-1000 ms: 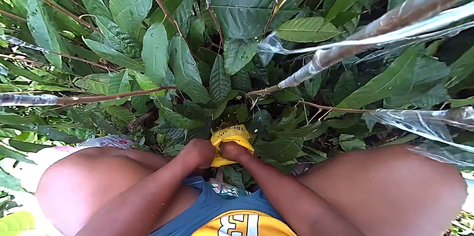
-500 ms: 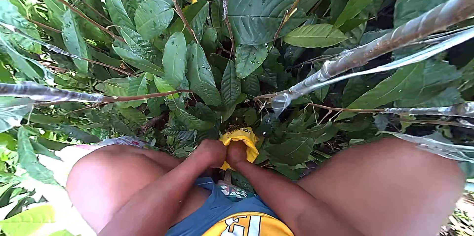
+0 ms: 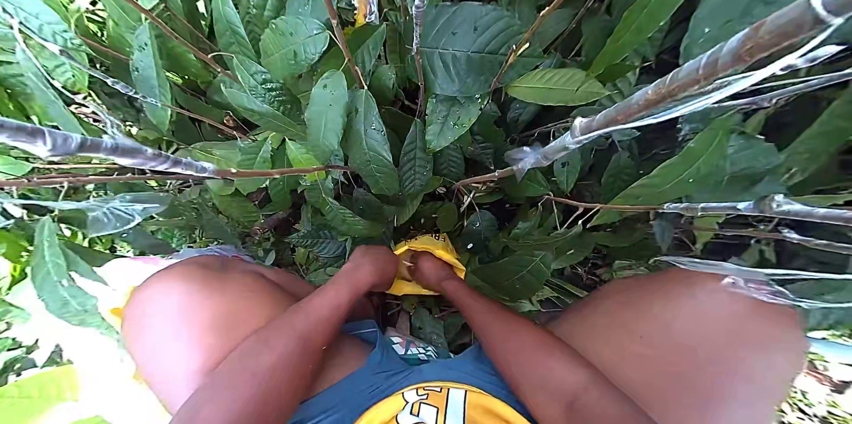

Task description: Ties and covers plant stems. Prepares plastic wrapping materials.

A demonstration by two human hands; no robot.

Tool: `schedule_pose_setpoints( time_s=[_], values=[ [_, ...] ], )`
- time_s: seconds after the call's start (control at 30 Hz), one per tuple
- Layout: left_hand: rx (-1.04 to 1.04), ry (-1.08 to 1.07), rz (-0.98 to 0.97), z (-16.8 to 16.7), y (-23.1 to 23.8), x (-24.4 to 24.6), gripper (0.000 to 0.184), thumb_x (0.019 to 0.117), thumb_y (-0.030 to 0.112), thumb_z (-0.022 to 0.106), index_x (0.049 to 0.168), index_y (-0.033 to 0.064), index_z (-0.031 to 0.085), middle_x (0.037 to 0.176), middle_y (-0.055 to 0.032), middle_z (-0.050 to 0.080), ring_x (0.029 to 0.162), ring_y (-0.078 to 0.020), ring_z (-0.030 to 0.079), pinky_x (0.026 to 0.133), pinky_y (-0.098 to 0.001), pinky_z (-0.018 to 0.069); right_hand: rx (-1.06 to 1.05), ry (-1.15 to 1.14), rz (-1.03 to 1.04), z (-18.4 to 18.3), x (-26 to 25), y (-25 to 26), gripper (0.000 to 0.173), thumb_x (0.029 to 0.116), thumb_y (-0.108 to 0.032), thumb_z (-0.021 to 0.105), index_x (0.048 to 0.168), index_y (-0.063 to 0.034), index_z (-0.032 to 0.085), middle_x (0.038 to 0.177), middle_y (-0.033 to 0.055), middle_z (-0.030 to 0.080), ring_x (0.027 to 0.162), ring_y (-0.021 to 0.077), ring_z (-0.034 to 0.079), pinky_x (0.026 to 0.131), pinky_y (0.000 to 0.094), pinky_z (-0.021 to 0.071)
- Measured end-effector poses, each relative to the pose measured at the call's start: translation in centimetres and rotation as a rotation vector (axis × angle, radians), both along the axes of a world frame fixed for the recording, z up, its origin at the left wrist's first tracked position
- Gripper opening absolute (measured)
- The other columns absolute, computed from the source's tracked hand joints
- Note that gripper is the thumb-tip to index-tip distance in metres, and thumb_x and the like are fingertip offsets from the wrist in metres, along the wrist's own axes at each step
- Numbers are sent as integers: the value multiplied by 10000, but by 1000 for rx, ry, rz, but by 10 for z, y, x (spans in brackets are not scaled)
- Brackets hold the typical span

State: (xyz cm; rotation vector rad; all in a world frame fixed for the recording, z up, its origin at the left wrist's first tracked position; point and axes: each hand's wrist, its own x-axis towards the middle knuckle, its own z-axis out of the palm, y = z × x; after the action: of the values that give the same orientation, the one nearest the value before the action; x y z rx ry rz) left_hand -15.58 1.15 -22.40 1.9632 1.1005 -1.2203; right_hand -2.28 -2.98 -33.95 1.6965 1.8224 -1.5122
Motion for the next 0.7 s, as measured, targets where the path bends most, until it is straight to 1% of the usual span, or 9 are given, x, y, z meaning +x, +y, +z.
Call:
schedule_pose_setpoints(
  time_s=[0.1, 0.17, 0.27, 0.33, 0.4, 0.43, 0.5, 0.57, 0.7],
  values=[
    [1, 12, -13, 3, 0, 4, 200, 914, 149, 660, 1023, -17, 679, 1167, -232, 667, 1119, -438, 635, 839, -675, 507, -57, -50, 16, 20, 10, 5, 384, 1054, -270, 507, 1274, 19, 633, 1304, 259, 638, 1265, 402, 595, 1055, 628, 441],
    [2, 8, -17, 4, 1, 6, 199, 917, 145, 661, 1028, -19, 680, 1175, -234, 665, 1125, -442, 632, 845, -675, 503, -71, -75, 39, 42, 15, 12, 376, 1042, -283, 544, 1224, 25, 656, 1269, 266, 646, 1242, 412, 599, 1039, 629, 441],
    [15, -72, 10, 3, 7, 2, 246, 925, 121, 656, 1152, 33, 692, 1300, -243, 608, 1192, -471, 592, 870, -714, 494, -51, 44, -19, 65, 30, 20, 314, 999, -267, 636, 1052, 38, 688, 1038, 226, 661, 997, 357, 627, 893, 575, 477],
    [16, -178, 48, 3, 16, -2, 379, 922, 117, 652, 1300, 127, 676, 1403, -240, 548, 1260, -475, 552, 915, -723, 486, -76, 212, -182, 68, 48, 19, 218, 968, -210, 663, 944, 7, 661, 864, 116, 606, 786, 218, 572, 743, 441, 481],
    [4, -337, 88, 9, 25, -5, 449, 926, 133, 675, 1373, 140, 640, 1426, -242, 533, 1307, -448, 525, 1001, -682, 459, -179, 503, -402, 71, 67, 13, 105, 981, -105, 629, 914, -24, 624, 821, 24, 616, 741, 110, 609, 725, 325, 548],
    [-2, -425, 117, 14, 29, -6, 460, 929, 138, 694, 1384, 128, 631, 1438, -231, 535, 1339, -424, 505, 1061, -644, 428, -229, 671, -499, 73, 76, 10, 78, 992, -68, 592, 921, -37, 605, 834, 12, 643, 760, 106, 644, 748, 321, 576],
    [-27, -573, 180, 21, 34, -7, 496, 915, 130, 733, 1397, 107, 616, 1482, -189, 521, 1389, -372, 476, 1131, -586, 384, -259, 978, -651, 69, 87, 2, 87, 951, -73, 555, 889, -91, 614, 848, 10, 705, 781, 120, 690, 751, 331, 597],
    [-83, -674, 231, 23, 36, -8, 578, 898, 123, 760, 1444, 104, 570, 1542, -136, 481, 1427, -315, 450, 1165, -544, 362, -257, 1203, -721, 64, 92, -2, 74, 904, -130, 612, 861, -138, 672, 858, 8, 737, 783, 114, 708, 731, 319, 605],
    [-278, -855, 422, 9, 28, -9, 867, 830, 11, 786, 1582, 114, 365, 1537, -144, 483, 1398, -263, 490, 1158, -488, 400, -262, 1436, -772, 64, 92, -3, 52, 874, -161, 713, 871, -121, 746, 861, 34, 753, 771, 123, 723, 714, 310, 615]
  ],
)
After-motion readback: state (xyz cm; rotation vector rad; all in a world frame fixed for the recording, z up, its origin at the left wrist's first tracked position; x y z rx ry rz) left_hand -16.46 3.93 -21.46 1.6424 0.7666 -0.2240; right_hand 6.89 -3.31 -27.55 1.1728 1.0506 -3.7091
